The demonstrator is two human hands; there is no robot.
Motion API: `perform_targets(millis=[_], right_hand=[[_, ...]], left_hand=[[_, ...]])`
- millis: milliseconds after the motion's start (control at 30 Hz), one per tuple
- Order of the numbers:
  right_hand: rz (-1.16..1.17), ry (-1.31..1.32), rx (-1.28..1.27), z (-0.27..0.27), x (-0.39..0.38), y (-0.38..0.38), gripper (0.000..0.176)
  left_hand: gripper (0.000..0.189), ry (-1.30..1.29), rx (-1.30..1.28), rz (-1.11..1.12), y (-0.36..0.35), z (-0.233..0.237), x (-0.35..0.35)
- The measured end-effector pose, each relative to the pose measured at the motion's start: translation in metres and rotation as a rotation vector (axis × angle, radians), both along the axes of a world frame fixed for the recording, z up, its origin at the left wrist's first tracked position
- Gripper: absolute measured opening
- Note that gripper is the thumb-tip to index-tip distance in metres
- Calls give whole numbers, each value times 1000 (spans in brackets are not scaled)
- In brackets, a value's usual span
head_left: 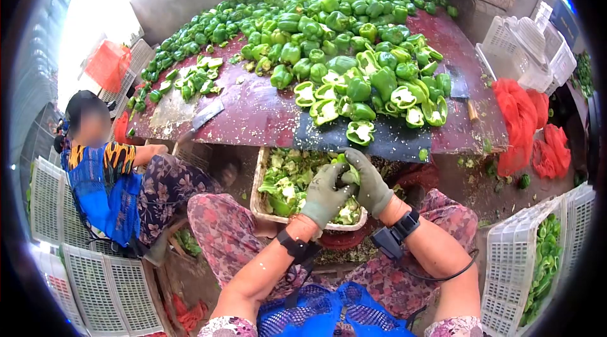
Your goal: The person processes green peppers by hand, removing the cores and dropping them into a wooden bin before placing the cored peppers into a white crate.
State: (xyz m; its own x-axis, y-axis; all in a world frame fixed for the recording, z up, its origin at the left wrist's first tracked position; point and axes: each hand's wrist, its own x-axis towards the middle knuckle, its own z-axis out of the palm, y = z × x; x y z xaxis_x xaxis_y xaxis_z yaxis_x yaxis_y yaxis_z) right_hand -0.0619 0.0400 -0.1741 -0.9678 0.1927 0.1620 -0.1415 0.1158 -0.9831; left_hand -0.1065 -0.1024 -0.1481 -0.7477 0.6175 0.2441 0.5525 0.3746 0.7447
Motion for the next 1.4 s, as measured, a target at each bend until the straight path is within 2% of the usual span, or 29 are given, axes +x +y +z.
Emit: perform_targets(millis=[67,100,200,233,333,433,500,567,667,733,800,833,867,933,967,1000,1033,1067,1133,1167,1200,1267,1300,1333,1400], right_hand=[[16,-20,-7,-1,0,-1,49],[-18,142,243,0,2,1,50],[-44,284,492,-3,2,0,52],[-27,267,484,-1,2,0,52],[0,160,265,-23,-2,-3,60],[-73,128,176,-36,-5,-5,59],[5,-19,-375,-31,-11,-9,47],[-13,-148,-889,-10,-14,-14,39],[-150,-132,-1020,24,-8,-26,30],[-43,-125,-1004,28,-14,-18,28],[-288,-44,-686,48,-20,-22,37],[-350,8,-429,54,-19,-26,39],[-409,55,-171,62,-14,-28,40],[-234,405,700,55,-18,-18,44],[-142,236,545,52,-17,-23,45],[-49,69,388,50,-18,-31,45],[-221,7,205,51,-27,-37,45],[-168,-268,-180,55,-24,-29,48],[-205,-149,-352,26,-41,-12,49],[-178,-13,-227,17,-37,-5,47],[-131,-40,-374,14,-38,-8,43],[-115,-80,-286,10,-34,-16,42],[-96,-182,-341,30,-27,-23,41],[-95,-184,-288,33,-25,-24,41],[-92,-189,-182,35,-23,-25,42]], left_hand=[[42,-54,-18,-44,-1,-1,-5],[42,-78,-27,-66,-2,-1,-7],[41,-113,-9,-140,-6,2,-14],[34,-171,19,-128,-7,13,-11],[29,20,-26,-82,-5,9,-7],[22,184,-4,-25,-1,14,-1],[21,315,-14,23,-3,13,-1],[22,352,-13,161,-7,10,-12],[27,299,-84,380,-27,4,-37],[38,434,-247,404,-45,-4,-56],[44,525,-234,467,-48,-11,-56],[48,570,-226,494,-47,-12,-54],[48,261,-73,418,-44,-13,-49],[50,-356,233,254,-28,-10,-34],[45,-513,484,139,-25,-26,-25],[40,-372,364,140,-21,-24,-27],[39,-299,283,177,-20,-20,-26],[38,-225,206,215,-20,-16,-24],[36,12,55,263,-19,-8,-18],[36,114,-14,270,-19,-8,-15],[36,218,-83,274,-17,-4,-13],[30,179,-188,287,-11,11,-10],[28,161,-280,288,-9,14,-11],[27,141,-372,288,-8,14,-12],[20,231,-340,261,-12,2,-19]])
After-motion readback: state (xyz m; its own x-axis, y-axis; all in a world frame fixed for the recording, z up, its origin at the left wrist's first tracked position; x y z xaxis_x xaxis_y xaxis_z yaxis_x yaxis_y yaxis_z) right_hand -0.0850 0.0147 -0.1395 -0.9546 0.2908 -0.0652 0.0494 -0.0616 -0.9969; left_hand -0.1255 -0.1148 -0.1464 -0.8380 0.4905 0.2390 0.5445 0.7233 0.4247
